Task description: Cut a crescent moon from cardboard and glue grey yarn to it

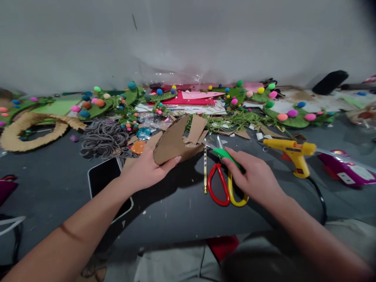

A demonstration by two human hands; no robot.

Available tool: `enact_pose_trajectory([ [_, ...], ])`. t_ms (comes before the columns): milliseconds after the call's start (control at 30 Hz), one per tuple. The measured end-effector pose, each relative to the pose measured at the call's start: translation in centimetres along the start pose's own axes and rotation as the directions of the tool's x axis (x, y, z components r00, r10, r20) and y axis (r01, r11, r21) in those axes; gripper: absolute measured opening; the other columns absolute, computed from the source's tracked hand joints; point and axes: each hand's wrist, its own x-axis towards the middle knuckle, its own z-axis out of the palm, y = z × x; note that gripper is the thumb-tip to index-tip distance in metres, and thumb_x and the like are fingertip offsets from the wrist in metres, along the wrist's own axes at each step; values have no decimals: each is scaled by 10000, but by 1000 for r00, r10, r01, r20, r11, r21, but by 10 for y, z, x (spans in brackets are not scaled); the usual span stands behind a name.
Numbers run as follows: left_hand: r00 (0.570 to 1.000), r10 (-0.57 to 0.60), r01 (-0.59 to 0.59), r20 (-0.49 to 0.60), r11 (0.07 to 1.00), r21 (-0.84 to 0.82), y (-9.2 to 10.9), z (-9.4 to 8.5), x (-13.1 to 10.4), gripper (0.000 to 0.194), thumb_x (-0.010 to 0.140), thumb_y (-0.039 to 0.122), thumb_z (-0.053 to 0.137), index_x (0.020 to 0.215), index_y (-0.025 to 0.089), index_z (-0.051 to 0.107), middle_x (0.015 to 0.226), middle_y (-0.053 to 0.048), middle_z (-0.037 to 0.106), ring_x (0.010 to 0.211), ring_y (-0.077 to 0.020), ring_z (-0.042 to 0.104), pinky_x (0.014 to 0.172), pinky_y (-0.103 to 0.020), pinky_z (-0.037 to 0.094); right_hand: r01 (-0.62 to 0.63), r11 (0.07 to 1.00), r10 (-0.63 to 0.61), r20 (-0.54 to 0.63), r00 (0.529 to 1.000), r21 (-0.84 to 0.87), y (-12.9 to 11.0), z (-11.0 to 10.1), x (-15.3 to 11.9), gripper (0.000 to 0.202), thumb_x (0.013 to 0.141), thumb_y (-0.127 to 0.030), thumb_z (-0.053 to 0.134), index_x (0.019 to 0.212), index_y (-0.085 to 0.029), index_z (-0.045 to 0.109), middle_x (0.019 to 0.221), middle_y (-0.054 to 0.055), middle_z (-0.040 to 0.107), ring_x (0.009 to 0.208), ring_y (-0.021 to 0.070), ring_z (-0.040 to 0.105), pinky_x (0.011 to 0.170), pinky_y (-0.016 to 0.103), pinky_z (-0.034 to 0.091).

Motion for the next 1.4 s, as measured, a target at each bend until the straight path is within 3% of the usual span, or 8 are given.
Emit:
enact_pose_trajectory([
  [100, 1000, 11, -11, 7, 1000, 5, 0, 1, 1, 466, 962, 458, 627, 1348, 196, 640, 1340, -114, 698, 1286, -294, 626, 1175, -455, 438, -11, 968, -1, 45, 999, 251, -14, -1, -2, 408, 1065, -393, 466, 1320, -170, 693, 1171, 94, 775, 1056, 239, 732, 904, 330, 555],
  [167, 1000, 19, -19, 0, 1000, -1, 0, 1, 1, 477, 958, 455, 634, 1359, 197, 634, 1326, -120, 704, 1274, -299, 635, 1168, -461, 445, -6, 962, -17, 82, 996, 274, -21, 0, -4, 399, 1066, -387, 457, 1315, -184, 695, 1147, 83, 779, 1029, 235, 733, 880, 327, 559],
  [433, 1000, 0, 0, 8, 1000, -17, -3, 0, -1, 428, 952, 462, 640, 1290, 201, 672, 1325, -110, 706, 1292, -312, 622, 1196, -491, 412, 37, 968, -43, -18, 999, -249, -2, 4, -3, 421, 1052, -397, 473, 1348, -176, 677, 965, 83, 767, 873, 245, 743, 606, 297, 471],
  [667, 998, -65, 65, 1, 992, -112, -4, 3, 1, 529, 929, 496, 671, 1365, 197, 635, 1409, -134, 657, 1318, -314, 603, 1174, -481, 441, 63, 934, -87, -53, 995, -353, 2, 4, 0, 423, 1064, -413, 448, 1366, -205, 660, 938, 63, 757, 805, 213, 726, 519, 304, 353],
  [800, 988, -149, 138, -32, 962, -235, 3, 0, 3, 558, 897, 507, 713, 1337, 173, 639, 1374, -146, 681, 1251, -313, 651, 1124, -482, 492, -34, 916, -3, -90, 996, -400, 13, 0, 1, 439, 1050, -422, 480, 1377, -189, 656, 977, 80, 768, 787, 249, 730, 517, 315, 370],
  [1067, 932, -358, 270, -61, 793, -546, 9, -14, 10, 720, 717, 507, 877, 1287, 174, 588, 1188, -137, 759, 999, -328, 752, 815, -442, 651, -46, 973, 76, -123, 990, 227, 14, -13, 4, 403, 1020, -438, 540, 1285, -198, 726, 1224, 91, 771, 1080, 291, 738, 867, 393, 594],
  [1233, 900, -415, 355, 133, 522, -775, 8, -16, 16, 527, 926, 488, 649, 1382, 234, 579, 1338, -135, 701, 1120, -306, 733, 861, -398, 650, -33, 907, 78, -92, 993, 420, -4, -15, 1, 413, 1024, -443, 530, 1303, -208, 724, 1108, 82, 800, 1027, 290, 760, 846, 403, 622],
  [1400, 835, -453, 502, 312, 396, -769, 19, -20, 18, 491, 941, 389, 572, 1404, 226, 596, 1392, -124, 676, 1200, -334, 700, 912, -453, 647, 176, 891, -157, -78, 984, 419, -23, -2, -1, 404, 1034, -369, 537, 1368, -178, 660, 1257, 105, 749, 1110, 243, 725, 938, 343, 580],
])
